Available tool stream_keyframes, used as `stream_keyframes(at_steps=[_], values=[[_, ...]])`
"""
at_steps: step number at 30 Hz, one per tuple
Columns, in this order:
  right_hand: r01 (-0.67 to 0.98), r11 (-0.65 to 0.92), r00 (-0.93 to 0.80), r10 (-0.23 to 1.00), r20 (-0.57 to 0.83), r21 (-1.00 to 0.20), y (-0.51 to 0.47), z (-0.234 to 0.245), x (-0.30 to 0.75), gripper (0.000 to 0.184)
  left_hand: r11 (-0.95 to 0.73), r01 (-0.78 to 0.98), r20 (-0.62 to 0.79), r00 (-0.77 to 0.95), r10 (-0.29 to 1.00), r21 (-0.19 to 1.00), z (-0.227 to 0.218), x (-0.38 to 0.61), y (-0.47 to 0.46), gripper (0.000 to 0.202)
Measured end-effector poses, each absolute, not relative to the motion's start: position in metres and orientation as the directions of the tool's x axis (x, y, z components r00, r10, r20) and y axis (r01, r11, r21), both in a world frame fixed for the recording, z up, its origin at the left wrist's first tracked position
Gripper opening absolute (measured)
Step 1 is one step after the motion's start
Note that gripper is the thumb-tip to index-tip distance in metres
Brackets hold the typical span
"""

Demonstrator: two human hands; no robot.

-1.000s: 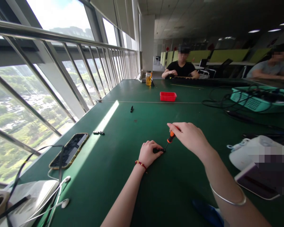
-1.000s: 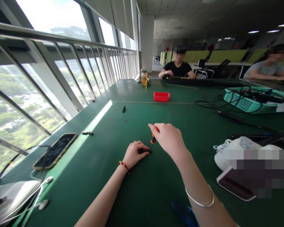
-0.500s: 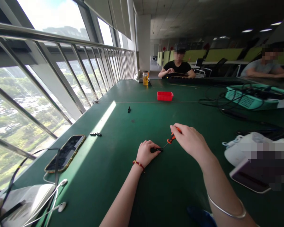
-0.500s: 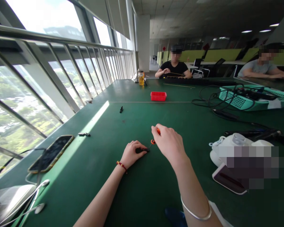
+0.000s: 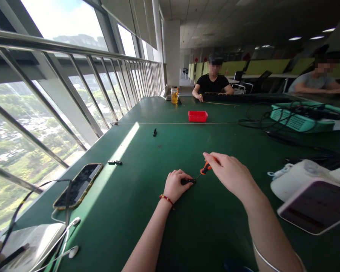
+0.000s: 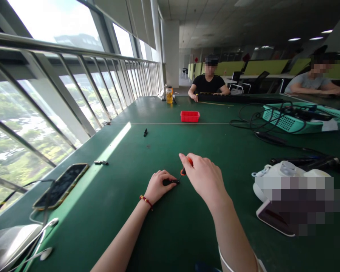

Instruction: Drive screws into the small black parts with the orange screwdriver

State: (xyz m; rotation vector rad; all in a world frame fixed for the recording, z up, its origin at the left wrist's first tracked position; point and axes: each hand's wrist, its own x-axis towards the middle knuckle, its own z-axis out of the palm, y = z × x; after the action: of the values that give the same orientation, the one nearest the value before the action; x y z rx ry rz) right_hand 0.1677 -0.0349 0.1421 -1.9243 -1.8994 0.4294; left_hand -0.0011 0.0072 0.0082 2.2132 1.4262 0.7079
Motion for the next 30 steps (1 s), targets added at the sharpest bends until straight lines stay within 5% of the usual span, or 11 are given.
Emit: stream_keyframes(at_steps=[11, 15, 24, 28, 30], values=[[0.849, 0.067, 0.038, 0.982, 0.187, -0.525, -0.0300, 0.1362, 0.1718, 0.013, -0.386, 0.707, 0.192, 0.342, 0.920, 0.592, 0.0079, -0.0012, 0.0073, 0.013], [0.840, 0.016, 0.046, 0.994, 0.100, -0.542, -0.0277, 0.1356, 0.1709, 0.030, -0.380, 0.707, 0.189, 0.337, 0.922, 0.597, 0.0097, -0.0004, 0.0070, 0.013], [0.832, 0.051, 0.063, 0.981, 0.185, -0.553, -0.0260, 0.1329, 0.1707, 0.013, -0.378, 0.710, 0.175, 0.345, 0.922, 0.594, 0.0128, 0.0000, 0.0060, 0.014], [0.842, 0.059, -0.002, 0.994, 0.108, -0.536, -0.0272, 0.1366, 0.1693, 0.033, -0.379, 0.709, 0.178, 0.343, 0.922, 0.595, 0.0124, 0.0004, 0.0058, 0.013], [0.850, 0.075, -0.011, 0.992, 0.124, -0.522, -0.0281, 0.1380, 0.1681, 0.028, -0.376, 0.715, 0.175, 0.341, 0.924, 0.590, 0.0125, 0.0006, 0.0056, 0.013]])
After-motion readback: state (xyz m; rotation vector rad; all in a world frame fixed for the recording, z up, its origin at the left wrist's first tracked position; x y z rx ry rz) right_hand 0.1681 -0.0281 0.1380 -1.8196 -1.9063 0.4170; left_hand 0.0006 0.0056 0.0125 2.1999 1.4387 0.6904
